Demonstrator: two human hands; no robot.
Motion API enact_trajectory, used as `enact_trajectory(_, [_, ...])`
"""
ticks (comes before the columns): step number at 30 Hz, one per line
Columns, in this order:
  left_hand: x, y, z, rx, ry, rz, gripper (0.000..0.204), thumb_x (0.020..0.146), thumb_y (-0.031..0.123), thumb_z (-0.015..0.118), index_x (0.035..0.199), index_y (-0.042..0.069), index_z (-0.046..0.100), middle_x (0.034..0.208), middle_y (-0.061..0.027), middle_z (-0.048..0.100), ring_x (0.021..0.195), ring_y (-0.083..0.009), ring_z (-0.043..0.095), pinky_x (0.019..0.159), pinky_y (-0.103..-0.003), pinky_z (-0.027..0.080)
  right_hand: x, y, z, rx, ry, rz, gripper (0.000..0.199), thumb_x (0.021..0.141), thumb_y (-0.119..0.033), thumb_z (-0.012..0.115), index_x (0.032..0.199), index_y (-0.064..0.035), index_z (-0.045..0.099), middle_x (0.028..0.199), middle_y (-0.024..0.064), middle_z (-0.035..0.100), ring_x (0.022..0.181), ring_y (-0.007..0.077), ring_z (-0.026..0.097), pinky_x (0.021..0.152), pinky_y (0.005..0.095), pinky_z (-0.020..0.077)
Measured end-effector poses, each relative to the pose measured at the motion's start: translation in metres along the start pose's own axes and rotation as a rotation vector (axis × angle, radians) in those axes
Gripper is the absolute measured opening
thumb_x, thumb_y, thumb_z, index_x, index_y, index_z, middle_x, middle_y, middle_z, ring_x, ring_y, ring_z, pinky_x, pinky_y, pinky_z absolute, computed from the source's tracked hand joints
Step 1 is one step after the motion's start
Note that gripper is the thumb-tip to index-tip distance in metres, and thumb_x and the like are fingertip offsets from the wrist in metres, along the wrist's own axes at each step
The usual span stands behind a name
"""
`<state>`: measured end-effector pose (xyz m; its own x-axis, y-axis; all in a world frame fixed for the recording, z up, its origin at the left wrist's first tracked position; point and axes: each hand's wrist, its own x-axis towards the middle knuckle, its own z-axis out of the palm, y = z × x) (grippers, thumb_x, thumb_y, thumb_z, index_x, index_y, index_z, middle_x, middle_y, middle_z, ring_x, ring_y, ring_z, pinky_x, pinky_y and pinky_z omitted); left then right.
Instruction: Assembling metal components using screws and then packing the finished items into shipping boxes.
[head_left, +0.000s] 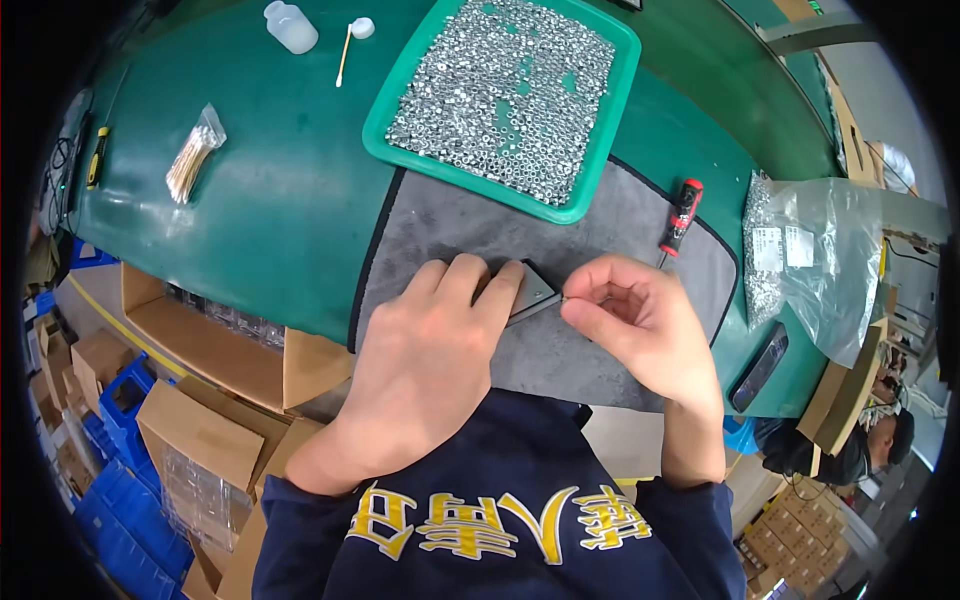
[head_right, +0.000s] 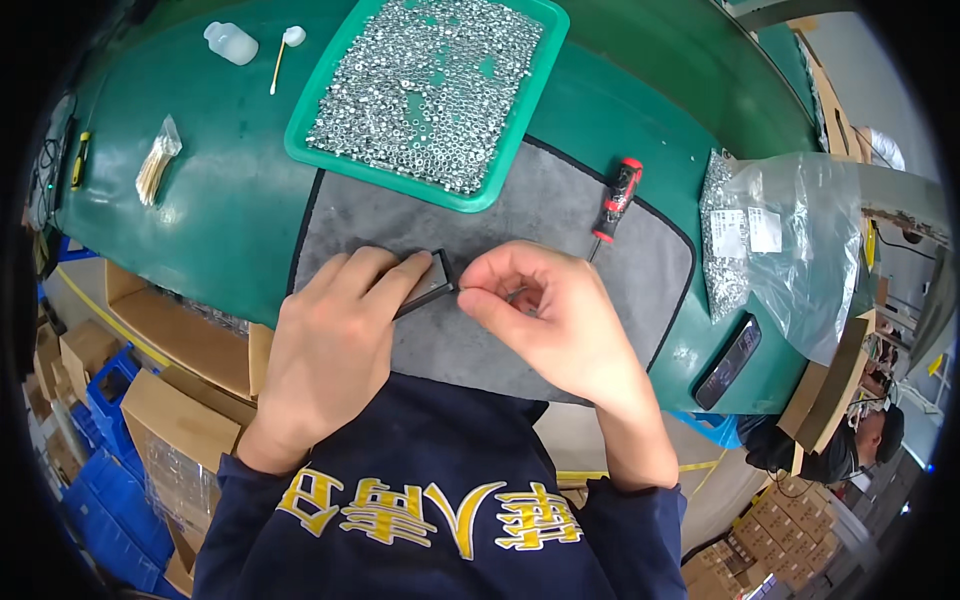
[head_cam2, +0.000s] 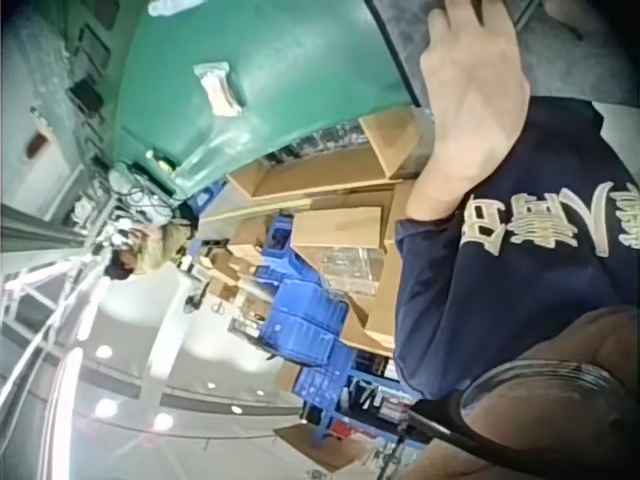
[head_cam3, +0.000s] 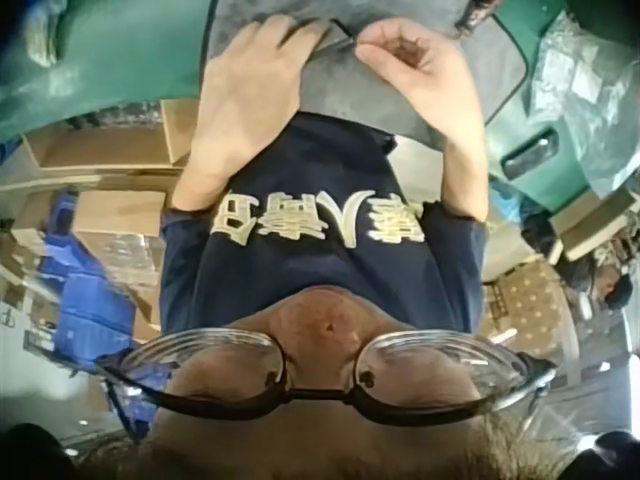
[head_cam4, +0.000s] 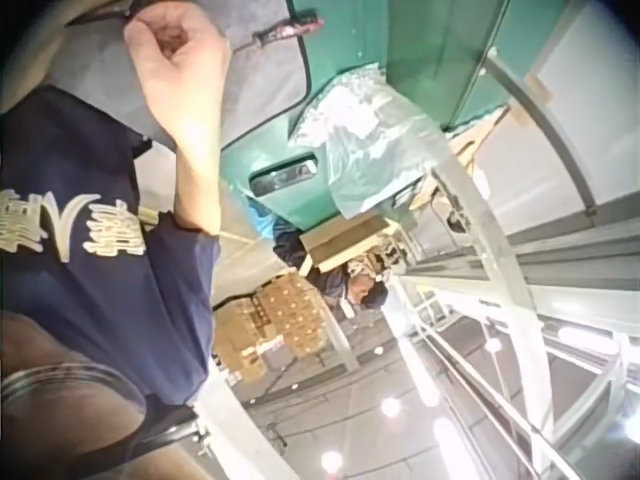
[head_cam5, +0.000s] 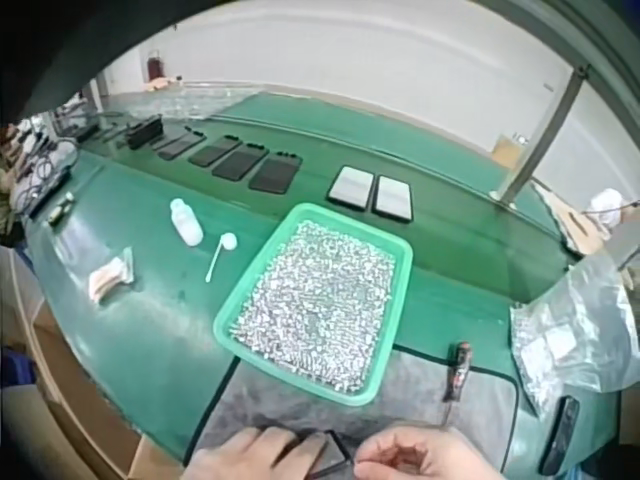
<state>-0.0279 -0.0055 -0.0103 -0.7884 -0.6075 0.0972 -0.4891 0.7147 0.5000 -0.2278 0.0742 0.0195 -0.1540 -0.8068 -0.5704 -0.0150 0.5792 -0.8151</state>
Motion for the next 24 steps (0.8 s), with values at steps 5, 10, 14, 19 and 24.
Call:
enact_trajectory(5, [-0.002,0.004,-0.003,0.051,-0.042,-0.02,0.041,0.081,0.005,0.062,0.122,0.005,0.063,0.102,-0.01,0.058,0.08,-0.0252,0.058,0.064,-0.034,0.05,0.003,0.001,0.004,0.038,0.001,0.012,0.015,0.086,0.008,0.069,0.099,-0.0006,0.067,0.086,0.0018,0.066,0.074,0.0065,0.057,0.07,0.0161,0.0461])
enact_trajectory(10, [-0.002,0.007,-0.007,0.053,-0.046,-0.09,0.04,0.081,0.006,0.063,0.121,0.007,0.065,0.104,-0.0078,0.06,0.084,-0.0255,0.06,0.068,-0.034,0.051,0.012,0.0,0.01,0.062,0.005,-0.03,0.015,0.082,0.008,0.07,0.095,-0.0008,0.068,0.081,0.0016,0.065,0.07,0.0066,0.055,0.063,0.0173,0.0452])
enact_trajectory(14, [0.002,0.008,-0.01,0.077,-0.137,-0.1,0.04,0.082,0.009,0.063,0.122,0.007,0.063,0.104,-0.0076,0.06,0.088,-0.0261,0.061,0.07,-0.034,0.053,0.011,0.002,0.002,0.102,0.007,0.026,0.021,0.08,0.008,0.071,0.098,-0.0028,0.068,0.082,0.0015,0.065,0.071,0.0065,0.055,0.057,0.0183,0.0442])
enact_trajectory(19, [-0.001,0.009,-0.007,0.104,-0.127,-0.121,0.037,0.081,0.009,0.063,0.118,0.006,0.06,0.101,-0.0093,0.056,0.087,-0.0267,0.059,0.067,-0.034,0.053,0.005,-0.006,0.005,-0.058,0.077,-0.002,0.032,0.08,0.01,0.07,0.109,-0.0041,0.065,0.089,0.0026,0.066,0.073,0.0065,0.056,0.058,0.0189,0.0455])
enact_trajectory(24, [-0.001,0.012,-0.016,0.14,-0.144,-0.116,0.035,0.081,0.009,0.062,0.116,0.007,0.059,0.101,-0.0094,0.056,0.088,-0.0269,0.059,0.068,-0.035,0.053,0.008,-0.004,-0.041,-0.416,0.593,-0.401,0.039,0.091,-0.016,0.076,0.125,-0.0013,0.062,0.091,0.0049,0.067,0.072,0.0127,0.06,0.063,0.0258,0.05])
